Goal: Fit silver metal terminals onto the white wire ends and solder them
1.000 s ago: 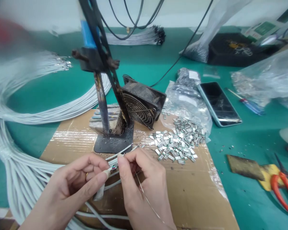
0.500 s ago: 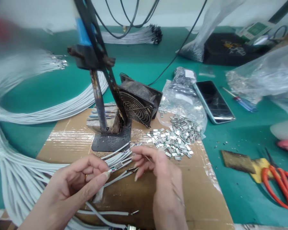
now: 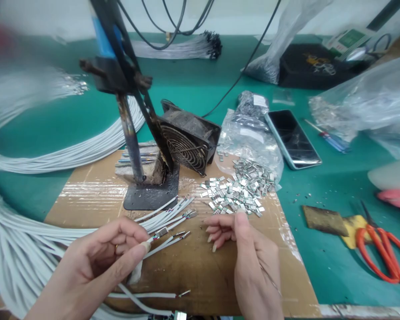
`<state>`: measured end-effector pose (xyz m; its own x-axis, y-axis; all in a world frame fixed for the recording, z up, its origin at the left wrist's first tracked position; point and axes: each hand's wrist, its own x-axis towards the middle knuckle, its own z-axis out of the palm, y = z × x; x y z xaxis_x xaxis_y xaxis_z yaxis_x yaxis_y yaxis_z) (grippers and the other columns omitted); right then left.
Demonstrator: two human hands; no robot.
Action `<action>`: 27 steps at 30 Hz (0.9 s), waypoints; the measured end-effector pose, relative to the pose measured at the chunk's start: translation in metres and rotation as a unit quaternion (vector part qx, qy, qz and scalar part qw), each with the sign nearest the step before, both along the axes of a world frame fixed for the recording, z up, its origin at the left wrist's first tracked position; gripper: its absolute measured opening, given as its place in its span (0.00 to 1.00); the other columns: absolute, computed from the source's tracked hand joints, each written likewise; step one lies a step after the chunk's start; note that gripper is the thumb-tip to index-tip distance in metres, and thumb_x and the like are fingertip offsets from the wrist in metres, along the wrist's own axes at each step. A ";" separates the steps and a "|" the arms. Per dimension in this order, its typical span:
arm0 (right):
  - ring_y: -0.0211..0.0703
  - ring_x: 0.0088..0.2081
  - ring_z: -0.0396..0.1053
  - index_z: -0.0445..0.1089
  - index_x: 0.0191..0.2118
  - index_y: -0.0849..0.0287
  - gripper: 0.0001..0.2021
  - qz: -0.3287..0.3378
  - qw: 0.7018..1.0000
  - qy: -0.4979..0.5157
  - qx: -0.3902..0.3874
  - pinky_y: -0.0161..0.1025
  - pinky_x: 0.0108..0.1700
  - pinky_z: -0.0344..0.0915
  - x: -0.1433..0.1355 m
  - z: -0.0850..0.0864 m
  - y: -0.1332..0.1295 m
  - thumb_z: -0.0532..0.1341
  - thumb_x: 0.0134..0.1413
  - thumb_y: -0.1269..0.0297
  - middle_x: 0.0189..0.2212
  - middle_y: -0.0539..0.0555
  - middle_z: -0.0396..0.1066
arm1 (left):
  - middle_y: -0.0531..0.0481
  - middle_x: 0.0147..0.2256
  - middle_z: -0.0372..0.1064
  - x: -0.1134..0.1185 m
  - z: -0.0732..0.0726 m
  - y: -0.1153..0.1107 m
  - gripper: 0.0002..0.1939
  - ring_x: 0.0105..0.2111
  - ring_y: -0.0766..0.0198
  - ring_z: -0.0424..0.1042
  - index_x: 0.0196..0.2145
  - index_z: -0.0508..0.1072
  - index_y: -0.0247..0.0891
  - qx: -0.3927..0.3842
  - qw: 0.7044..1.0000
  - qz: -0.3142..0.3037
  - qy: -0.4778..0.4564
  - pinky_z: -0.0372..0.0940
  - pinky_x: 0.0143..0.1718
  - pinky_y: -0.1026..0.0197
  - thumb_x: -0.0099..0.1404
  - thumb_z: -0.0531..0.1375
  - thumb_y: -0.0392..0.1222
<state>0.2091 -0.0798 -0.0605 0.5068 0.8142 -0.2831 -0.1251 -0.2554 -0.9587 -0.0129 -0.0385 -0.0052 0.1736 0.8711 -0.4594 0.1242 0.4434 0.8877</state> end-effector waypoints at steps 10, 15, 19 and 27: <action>0.40 0.32 0.77 0.90 0.33 0.53 0.32 -0.005 1.000 -0.015 -0.024 0.29 0.37 0.75 -0.003 0.000 -0.002 0.65 0.67 0.29 0.29 0.53 0.84 | 0.58 0.20 0.68 0.005 0.007 -0.001 0.19 0.21 0.69 0.63 0.28 0.81 0.41 -0.023 0.999 0.027 0.019 0.57 0.25 0.66 0.61 0.77 0.58; 0.40 0.32 0.77 0.90 0.33 0.53 0.31 -0.008 0.999 -0.021 -0.024 0.30 0.37 0.76 -0.003 0.000 0.000 0.66 0.65 0.29 0.29 0.54 0.84 | 0.58 0.20 0.66 0.004 0.008 -0.001 0.21 0.21 0.69 0.59 0.27 0.81 0.40 -0.029 0.999 0.030 0.026 0.54 0.24 0.65 0.60 0.78 0.60; 0.41 0.32 0.78 0.90 0.33 0.52 0.29 -0.007 1.000 -0.022 -0.017 0.31 0.37 0.76 -0.003 -0.002 0.003 0.66 0.66 0.31 0.29 0.54 0.84 | 0.58 0.19 0.67 0.007 0.008 -0.002 0.19 0.20 0.68 0.61 0.27 0.82 0.41 -0.026 0.999 0.031 0.024 0.57 0.25 0.65 0.60 0.77 0.58; 0.41 0.32 0.79 0.91 0.35 0.52 0.28 0.006 1.000 -0.007 0.001 0.32 0.36 0.75 0.005 -0.005 -0.003 0.65 0.71 0.35 0.30 0.54 0.85 | 0.51 0.29 0.83 -0.021 -0.012 -0.009 0.09 0.31 0.57 0.80 0.31 0.87 0.48 0.292 0.931 -0.089 0.199 0.72 0.38 0.60 0.70 0.68 0.40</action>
